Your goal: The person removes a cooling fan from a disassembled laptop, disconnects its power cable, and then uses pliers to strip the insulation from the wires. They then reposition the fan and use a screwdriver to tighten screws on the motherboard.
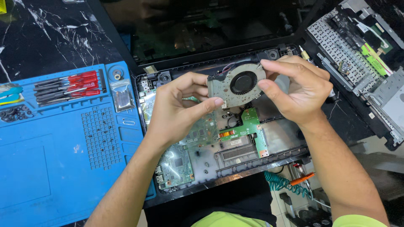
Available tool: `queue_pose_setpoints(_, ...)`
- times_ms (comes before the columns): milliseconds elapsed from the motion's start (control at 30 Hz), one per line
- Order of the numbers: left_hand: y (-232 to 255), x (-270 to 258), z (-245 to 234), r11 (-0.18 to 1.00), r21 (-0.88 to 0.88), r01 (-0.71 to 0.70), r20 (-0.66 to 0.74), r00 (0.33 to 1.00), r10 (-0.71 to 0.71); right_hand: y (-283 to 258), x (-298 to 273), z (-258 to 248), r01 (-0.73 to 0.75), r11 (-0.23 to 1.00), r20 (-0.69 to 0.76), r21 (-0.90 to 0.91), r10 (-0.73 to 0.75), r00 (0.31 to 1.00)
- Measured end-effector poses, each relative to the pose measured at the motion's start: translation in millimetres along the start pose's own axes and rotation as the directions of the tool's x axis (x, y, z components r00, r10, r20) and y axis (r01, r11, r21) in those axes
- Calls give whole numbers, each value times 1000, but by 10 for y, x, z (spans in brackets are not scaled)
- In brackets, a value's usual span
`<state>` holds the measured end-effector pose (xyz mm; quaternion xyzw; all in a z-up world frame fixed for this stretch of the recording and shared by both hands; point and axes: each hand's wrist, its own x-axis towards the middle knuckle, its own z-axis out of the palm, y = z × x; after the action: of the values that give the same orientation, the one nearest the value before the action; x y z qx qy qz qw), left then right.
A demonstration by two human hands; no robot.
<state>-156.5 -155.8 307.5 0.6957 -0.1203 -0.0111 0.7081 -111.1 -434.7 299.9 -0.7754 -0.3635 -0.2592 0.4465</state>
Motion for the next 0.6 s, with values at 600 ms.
queue_pose_setpoints(600,-33,4,47,973,-180,144,66,989,-134,-124,179,-59,240,966,311,-98,-199,929)
